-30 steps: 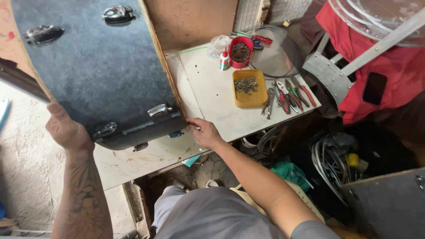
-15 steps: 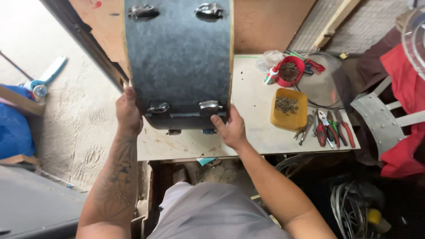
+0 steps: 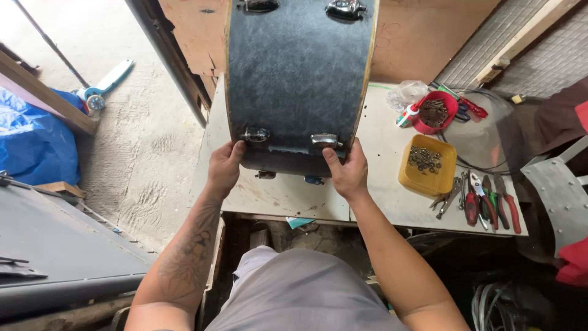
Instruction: Removing hardware from a drum shell using a screwdriver and inspecting the shell
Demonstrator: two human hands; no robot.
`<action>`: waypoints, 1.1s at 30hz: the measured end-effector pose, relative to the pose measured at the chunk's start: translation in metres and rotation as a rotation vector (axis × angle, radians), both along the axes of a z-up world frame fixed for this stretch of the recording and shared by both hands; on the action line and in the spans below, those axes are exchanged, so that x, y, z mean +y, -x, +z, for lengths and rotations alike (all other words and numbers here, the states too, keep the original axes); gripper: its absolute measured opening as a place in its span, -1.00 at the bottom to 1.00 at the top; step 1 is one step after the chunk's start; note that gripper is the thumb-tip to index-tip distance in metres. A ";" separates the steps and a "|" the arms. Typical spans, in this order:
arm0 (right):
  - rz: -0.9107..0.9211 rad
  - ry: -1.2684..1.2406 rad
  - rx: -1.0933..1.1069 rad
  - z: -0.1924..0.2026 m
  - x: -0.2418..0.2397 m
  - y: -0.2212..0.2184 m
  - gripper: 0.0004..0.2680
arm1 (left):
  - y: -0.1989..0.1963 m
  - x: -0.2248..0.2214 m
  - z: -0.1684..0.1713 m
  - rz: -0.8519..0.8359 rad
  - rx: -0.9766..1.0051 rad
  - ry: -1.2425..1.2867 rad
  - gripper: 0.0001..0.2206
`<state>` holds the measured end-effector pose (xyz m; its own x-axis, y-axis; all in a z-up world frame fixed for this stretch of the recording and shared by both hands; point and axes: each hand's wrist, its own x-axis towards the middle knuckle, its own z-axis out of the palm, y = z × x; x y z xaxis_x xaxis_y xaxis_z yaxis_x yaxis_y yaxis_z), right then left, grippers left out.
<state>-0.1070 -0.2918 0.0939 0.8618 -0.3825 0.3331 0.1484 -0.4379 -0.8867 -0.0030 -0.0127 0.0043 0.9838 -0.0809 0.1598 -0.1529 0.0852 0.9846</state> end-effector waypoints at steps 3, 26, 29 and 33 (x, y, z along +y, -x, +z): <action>0.035 -0.032 0.057 -0.040 -0.012 0.005 -0.74 | -0.023 0.010 -0.070 0.007 0.020 -0.074 -0.65; -0.061 0.002 -0.023 0.034 -0.005 0.066 -0.75 | 0.047 -0.023 0.143 0.012 -0.053 -0.036 -0.71; -0.145 0.038 -0.063 0.047 -0.013 0.050 -0.76 | 0.030 -0.017 0.144 -0.053 -0.143 0.028 -0.73; -0.131 0.032 -0.156 0.051 -0.027 0.029 -0.73 | 0.016 -0.007 0.102 -0.095 -0.098 0.107 -0.66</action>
<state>-0.1361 -0.3188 0.1446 0.7422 -0.4750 0.4728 0.2230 -0.4901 -0.8426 -0.0191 -0.0194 0.1063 0.9519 -0.1500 0.2671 -0.2339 0.2071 0.9500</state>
